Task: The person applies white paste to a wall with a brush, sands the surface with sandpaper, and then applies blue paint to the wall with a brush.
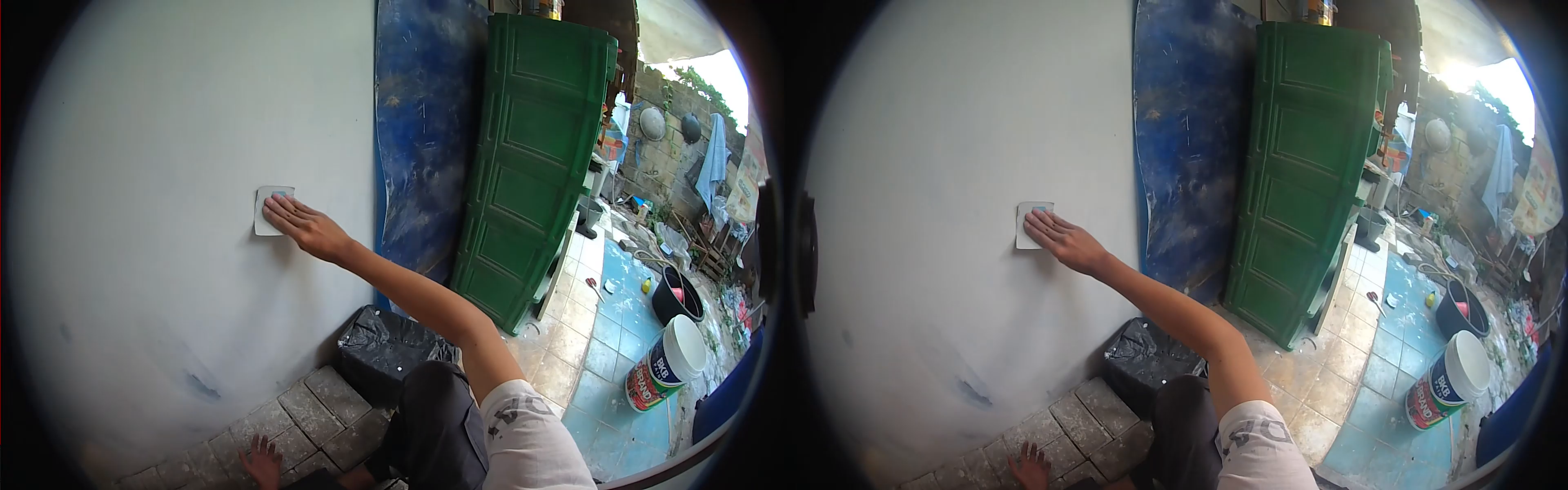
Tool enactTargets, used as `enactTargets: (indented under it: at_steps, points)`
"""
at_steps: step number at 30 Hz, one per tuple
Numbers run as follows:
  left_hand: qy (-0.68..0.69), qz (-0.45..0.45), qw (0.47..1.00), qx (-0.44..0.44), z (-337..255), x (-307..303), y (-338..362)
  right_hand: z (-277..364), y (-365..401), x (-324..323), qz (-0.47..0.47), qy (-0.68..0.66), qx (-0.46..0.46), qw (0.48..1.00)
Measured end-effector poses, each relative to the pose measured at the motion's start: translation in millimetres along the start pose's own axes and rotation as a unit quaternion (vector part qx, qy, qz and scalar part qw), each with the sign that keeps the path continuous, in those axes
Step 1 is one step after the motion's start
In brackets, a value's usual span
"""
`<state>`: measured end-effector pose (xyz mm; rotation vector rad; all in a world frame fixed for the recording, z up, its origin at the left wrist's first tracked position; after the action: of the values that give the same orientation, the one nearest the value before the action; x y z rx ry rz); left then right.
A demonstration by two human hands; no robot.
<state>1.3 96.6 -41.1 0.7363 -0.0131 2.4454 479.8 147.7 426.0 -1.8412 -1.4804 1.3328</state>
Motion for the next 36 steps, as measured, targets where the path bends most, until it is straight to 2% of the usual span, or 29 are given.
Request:
enactTargets:
  at_steps: [1, 4, 5, 6, 7, 8, 9, 10, 12, 13, 17, 19, 22, 23, 25, 27, 29, 30, 31, 33, 34, 35, 36]
  points:
    - [0.001, -0.001, 1.0, -0.001, -8.8, -2.3, -1.0, 5.8, 0.4, 1.9, 0.002, 0.001, -0.001, 1.0]
    - [0.075, -0.034, 0.995, -0.059, -22.8, -5.0, -12.7, 25.2, 2.6, 11.2, 0.033, -0.048, -0.135, 0.989]
    - [-0.093, -0.032, 0.994, -0.048, -23.5, -6.4, -17.8, 21.8, 0.3, 8.6, 0.033, -0.046, -0.134, 0.989]
    - [-0.259, -0.028, 0.965, -0.032, -25.6, -5.8, -19.1, 15.9, -3.8, 6.2, 0.01, -0.045, -0.091, 0.995]
    - [-0.415, -0.022, 0.909, -0.011, -28.7, -5.5, -17.0, 14.3, -8.2, 5.3, -0.013, -0.048, -0.05, 0.998]
    - [-0.557, -0.014, 0.83, 0.014, -30.7, -6.9, -14.0, 17.6, -10.1, 5.1, -0.014, -0.043, -0.018, 0.999]
    - [-0.684, -0.006, 0.728, 0.044, -31.9, -6.2, -9.4, 22.8, -8.4, 9.8, -0.02, -0.054, -0.027, 0.998]
    - [-0.68, 0.001, 0.731, 0.063, -33.5, -6.1, -3.5, 32.9, -8.2, 17.4, -0.004, -0.056, -0.061, 0.997]
    - [-0.691, 0.008, 0.722, 0.026, -18.3, -5.8, -2.3, 48.9, -11.6, 26.6, 0.013, -0.074, -0.114, 0.991]
    - [-0.687, 0.018, 0.725, 0.049, -14.8, -3.2, 0.0, 53.3, -13.1, 26.9, 0.019, -0.092, -0.131, 0.987]
    - [-0.703, 0.0, 0.709, 0.058, -7.7, -3.6, 3.4, 46.1, -36.5, 26.1, -0.014, -0.049, -0.044, 0.998]
    - [-0.712, -0.003, 0.7, 0.054, -6.6, -6.5, 3.1, 56.0, -42.5, 29.8, -0.033, -0.054, -0.046, 0.997]
    - [-0.719, 0.003, 0.693, 0.05, -7.3, -3.8, -0.6, 68.0, -51.7, 30.4, 0.026, -0.065, -0.163, 0.984]
    - [-0.725, 0.01, 0.687, 0.039, -7.5, -4.3, -1.0, 61.2, -57.1, 27.8, 0.021, -0.051, -0.136, 0.989]
    - [-0.723, 0.014, 0.689, 0.04, -8.1, -8.3, 0.7, 49.7, -71.5, 15.8, -0.022, -0.057, 0.001, 0.998]
    - [-0.726, 0.017, 0.687, 0.028, -4.1, -7.0, 0.9, 63.8, -69.8, 27.6, -0.043, -0.079, 0.024, 0.996]
    - [-0.729, 0.018, 0.684, 0.026, 0.5, -5.2, 1.5, 87.2, -62.5, 33.8, 0.046, -0.132, -0.194, 0.971]
    - [-0.731, 0.019, 0.682, 0.019, 2.1, -4.8, 2.1, 88.8, -62.5, 34.9, 0.046, -0.132, -0.203, 0.969]
    - [-0.73, 0.019, 0.682, 0.023, 2.5, -2.4, 2.4, 83.6, -64.7, 34.8, 0.045, -0.135, -0.204, 0.969]
    - [-0.735, 0.021, 0.677, 0.029, 6.1, -4.2, 4.0, 66.0, -78.1, 30.6, -0.012, -0.052, -0.055, 0.997]
    - [-0.731, 0.021, 0.681, 0.034, 9.0, -7.5, 4.7, 69.3, -78.7, 36.7, -0.034, -0.059, -0.027, 0.997]
    - [-0.735, 0.018, 0.677, 0.034, 9.9, -5.8, 4.7, 74.1, -79.3, 36.9, -0.035, -0.062, -0.027, 0.997]
    - [-0.74, 0.015, 0.671, 0.033, 10.6, -2.3, 5.5, 81.0, -77.7, 36.8, -0.015, -0.074, -0.09, 0.993]
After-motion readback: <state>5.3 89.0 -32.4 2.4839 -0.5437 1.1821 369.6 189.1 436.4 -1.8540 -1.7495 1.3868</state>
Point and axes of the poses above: each hand's wrist, its own y-axis away from the middle knuckle, its own x-axis out of the palm, z = x × y, the point moved 2 cm from there along -y, towards the middle knuckle, and after that the axes turned 3 degrees about x, right-handed, at the moved point
